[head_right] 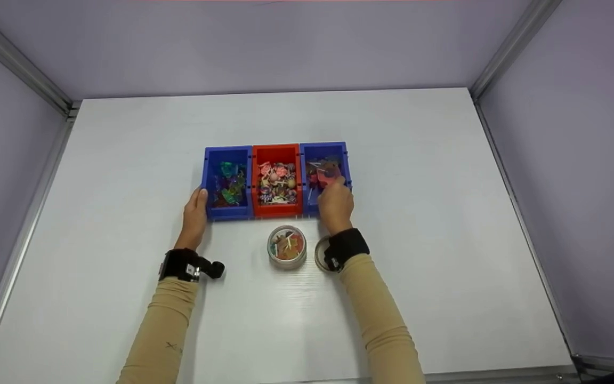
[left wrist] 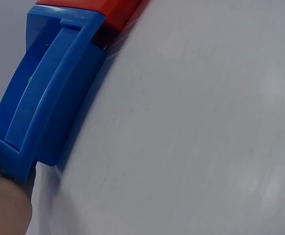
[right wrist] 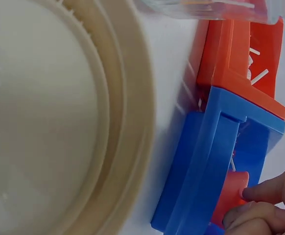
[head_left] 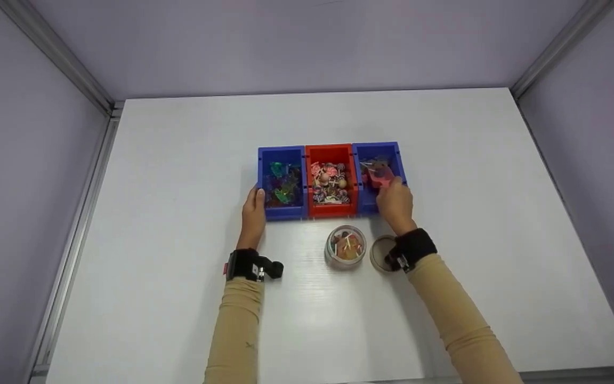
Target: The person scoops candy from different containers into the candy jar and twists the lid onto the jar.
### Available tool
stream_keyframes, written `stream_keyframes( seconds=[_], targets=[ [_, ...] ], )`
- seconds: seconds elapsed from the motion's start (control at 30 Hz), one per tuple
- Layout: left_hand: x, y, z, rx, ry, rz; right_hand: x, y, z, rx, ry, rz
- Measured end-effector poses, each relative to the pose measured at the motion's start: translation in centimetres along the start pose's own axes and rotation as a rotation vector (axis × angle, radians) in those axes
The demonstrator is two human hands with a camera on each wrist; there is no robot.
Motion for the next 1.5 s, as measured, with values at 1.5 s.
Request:
stream_keyframes(
  seconds=[1.5],
  targets=[
    [0.0, -0.2, -0.1, -0.004, 0.013, -0.007, 0.6, -1.4, -1.9, 0.131, 0.032, -0.081]
  ],
)
Point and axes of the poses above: each hand's wrist, its own x-axis towards the middle knuckle, its own z-axis out of the back of the hand, y = z × x, the point moved 9 cm from there along x, towards the middle knuckle, and after that the axes turned 1 degree about -z, right-handed, at the moved point
